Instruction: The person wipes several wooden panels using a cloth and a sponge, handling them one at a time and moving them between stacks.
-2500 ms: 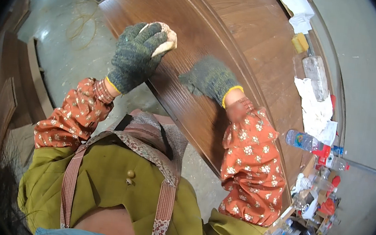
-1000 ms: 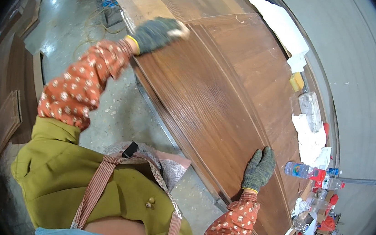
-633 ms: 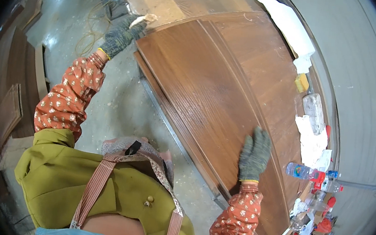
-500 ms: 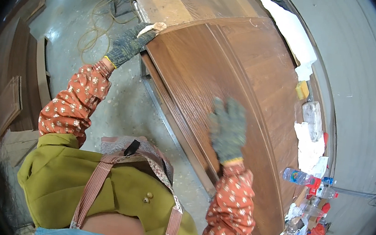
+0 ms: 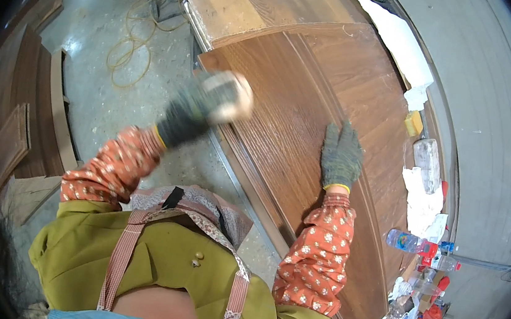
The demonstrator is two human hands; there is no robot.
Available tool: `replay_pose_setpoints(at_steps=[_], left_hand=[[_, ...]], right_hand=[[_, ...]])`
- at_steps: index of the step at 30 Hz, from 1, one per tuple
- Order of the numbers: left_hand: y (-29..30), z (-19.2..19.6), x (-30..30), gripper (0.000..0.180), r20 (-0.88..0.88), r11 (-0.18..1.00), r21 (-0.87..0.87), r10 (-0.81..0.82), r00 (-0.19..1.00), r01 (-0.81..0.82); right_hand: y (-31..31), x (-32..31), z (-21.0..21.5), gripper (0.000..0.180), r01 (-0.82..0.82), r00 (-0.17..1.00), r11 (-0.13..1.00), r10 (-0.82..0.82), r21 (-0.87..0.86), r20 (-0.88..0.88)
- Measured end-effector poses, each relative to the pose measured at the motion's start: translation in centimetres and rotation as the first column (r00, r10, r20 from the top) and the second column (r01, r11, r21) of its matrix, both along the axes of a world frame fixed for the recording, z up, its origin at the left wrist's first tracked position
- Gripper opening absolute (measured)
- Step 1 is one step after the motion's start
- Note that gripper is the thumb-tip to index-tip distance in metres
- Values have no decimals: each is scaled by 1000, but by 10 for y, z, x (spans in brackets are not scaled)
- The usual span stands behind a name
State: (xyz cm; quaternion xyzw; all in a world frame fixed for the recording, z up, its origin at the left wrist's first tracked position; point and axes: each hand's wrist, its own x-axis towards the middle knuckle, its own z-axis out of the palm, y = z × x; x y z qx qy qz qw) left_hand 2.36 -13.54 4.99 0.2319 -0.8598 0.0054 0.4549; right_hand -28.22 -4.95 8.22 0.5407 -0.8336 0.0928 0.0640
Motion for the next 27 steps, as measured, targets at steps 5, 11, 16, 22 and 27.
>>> replay_pose_setpoints(at_steps=[5,11,16,22,27], left_hand=[[-13,-7,9,28,-7,970,-114,213,977,-212],[69,-19,-38,15,-69,996,-34,-80,994,78],[-26,-3,23,27,-113,985,116,144,983,-131],[88,-21,-40,46,-38,981,144,-122,992,126],[23,-12,5,45,120,997,82,-20,993,10]], right_hand=[[4,3,0,53,4,1000,999,-4,-36,13],[5,5,4,54,56,997,998,-55,-22,45],[4,0,-2,54,-4,1000,998,4,-67,7],[4,0,-4,56,8,1000,997,-6,-71,18],[6,0,2,57,-18,1000,997,19,-69,10]])
